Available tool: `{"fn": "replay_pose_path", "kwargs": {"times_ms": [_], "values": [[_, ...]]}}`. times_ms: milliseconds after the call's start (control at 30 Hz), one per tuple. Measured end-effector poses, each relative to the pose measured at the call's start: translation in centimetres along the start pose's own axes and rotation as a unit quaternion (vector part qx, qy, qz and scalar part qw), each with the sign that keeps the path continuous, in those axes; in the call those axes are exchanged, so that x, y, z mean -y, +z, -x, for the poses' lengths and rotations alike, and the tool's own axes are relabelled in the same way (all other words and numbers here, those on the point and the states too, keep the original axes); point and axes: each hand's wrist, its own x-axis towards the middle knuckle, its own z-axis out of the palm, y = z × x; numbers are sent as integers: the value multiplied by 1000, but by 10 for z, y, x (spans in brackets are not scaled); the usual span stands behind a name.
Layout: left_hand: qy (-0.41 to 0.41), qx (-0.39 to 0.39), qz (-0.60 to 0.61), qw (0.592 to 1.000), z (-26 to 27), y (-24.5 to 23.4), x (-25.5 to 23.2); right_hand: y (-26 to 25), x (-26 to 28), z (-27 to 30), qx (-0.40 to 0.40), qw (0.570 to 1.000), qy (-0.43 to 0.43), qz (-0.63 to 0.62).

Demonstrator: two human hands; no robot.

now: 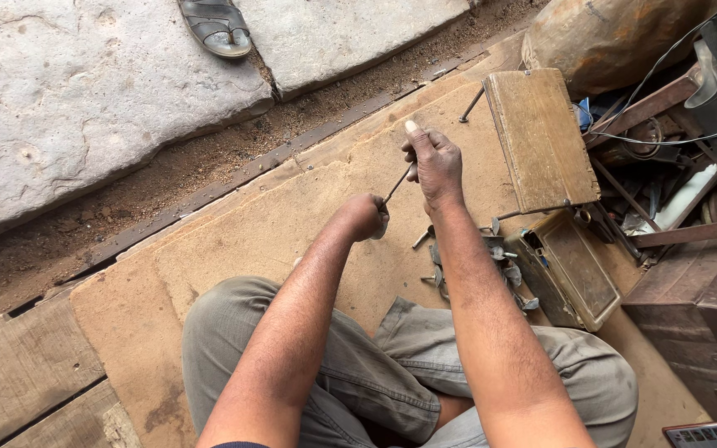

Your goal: The person picks through a pile of metal parts, selects small circular discs and fasteners, and uses an L-shaped hex key and a wrench to assemble or tighten them by hand.

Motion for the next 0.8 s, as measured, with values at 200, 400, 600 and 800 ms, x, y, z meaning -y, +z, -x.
{"fn": "replay_pose_path", "kwargs": {"times_ms": [200, 400, 600, 800], "values": [[-18, 5, 7, 1000, 3, -3, -4, 5, 0, 6, -28, 995, -84, 40], [-7, -7, -8, 1000, 3, -2, -2, 1, 2, 9, -6, 986, -16, -165], [10, -10, -17, 1000, 1, 0, 1, -3, 2, 4, -54, 954, 91, -280], [-7, 4, -4, 1000, 1, -2, -2, -6, 3, -1, -61, 982, 75, -163]]}}
